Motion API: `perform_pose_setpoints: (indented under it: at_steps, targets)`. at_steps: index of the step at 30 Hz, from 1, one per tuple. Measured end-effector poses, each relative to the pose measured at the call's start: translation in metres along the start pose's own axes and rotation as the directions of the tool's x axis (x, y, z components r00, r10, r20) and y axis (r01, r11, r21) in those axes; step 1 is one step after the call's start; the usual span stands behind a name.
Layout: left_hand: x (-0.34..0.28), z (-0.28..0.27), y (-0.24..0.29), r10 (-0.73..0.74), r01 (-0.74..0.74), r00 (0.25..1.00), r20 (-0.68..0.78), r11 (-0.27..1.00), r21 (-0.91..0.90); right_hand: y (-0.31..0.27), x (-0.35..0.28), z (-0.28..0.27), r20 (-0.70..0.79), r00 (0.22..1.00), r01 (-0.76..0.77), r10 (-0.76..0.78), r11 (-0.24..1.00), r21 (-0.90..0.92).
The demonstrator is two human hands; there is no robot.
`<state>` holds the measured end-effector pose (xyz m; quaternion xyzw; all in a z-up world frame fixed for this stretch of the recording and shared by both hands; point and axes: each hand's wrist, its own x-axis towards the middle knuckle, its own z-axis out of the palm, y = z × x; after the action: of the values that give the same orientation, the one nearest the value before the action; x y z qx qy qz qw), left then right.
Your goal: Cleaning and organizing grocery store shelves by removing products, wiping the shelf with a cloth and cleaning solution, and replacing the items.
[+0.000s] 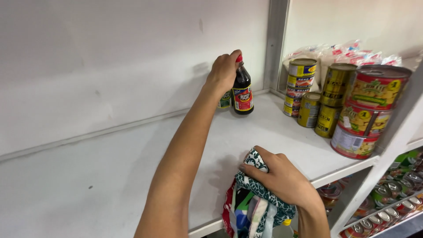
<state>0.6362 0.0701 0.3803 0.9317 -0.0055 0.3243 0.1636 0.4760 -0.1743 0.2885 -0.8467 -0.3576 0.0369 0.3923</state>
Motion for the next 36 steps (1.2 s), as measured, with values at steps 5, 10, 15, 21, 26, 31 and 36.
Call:
perform_pose_setpoints:
  at_steps: [5, 10, 15, 21, 26, 31, 36]
  targets:
    - [0.026, 0.032, -0.017, 0.043, -0.043, 0.998, -0.044, 0.999, -0.007, -0.002, -0.002, 0.0, -0.021, 1.0, -0.01, 0.009, 1.0, -0.029]
    - [0.032, 0.036, -0.007, -0.008, 0.008, 1.0, 0.02, 1.0, -0.003, 0.002, -0.002, 0.003, -0.056, 0.998, -0.006, 0.002, 0.997, -0.072]
    - [0.051, 0.075, -0.029, 0.047, -0.046, 0.998, 0.032, 0.999, -0.01, -0.002, -0.002, 0.003, -0.054, 0.998, -0.042, 0.037, 0.994, -0.098]
    - [0.04, 0.065, -0.006, 0.045, -0.046, 0.999, 0.01, 0.99, 0.134, 0.009, -0.003, 0.008, -0.13, 0.989, 0.05, -0.067, 0.99, -0.129]
    - [0.044, 0.059, 0.014, -0.085, 0.053, 0.989, 0.123, 0.969, 0.243, 0.016, -0.001, 0.01, -0.066, 0.998, -0.001, -0.005, 0.995, -0.1]
    - [0.043, 0.061, 0.02, -0.141, 0.089, 0.979, 0.145, 0.944, 0.317, 0.01, -0.003, 0.007, -0.08, 0.996, 0.021, -0.027, 0.997, -0.072]
    - [0.044, 0.066, 0.015, -0.117, 0.092, 0.989, 0.085, 0.963, 0.253, -0.002, -0.003, 0.003, -0.093, 0.995, 0.014, -0.018, 0.999, -0.049]
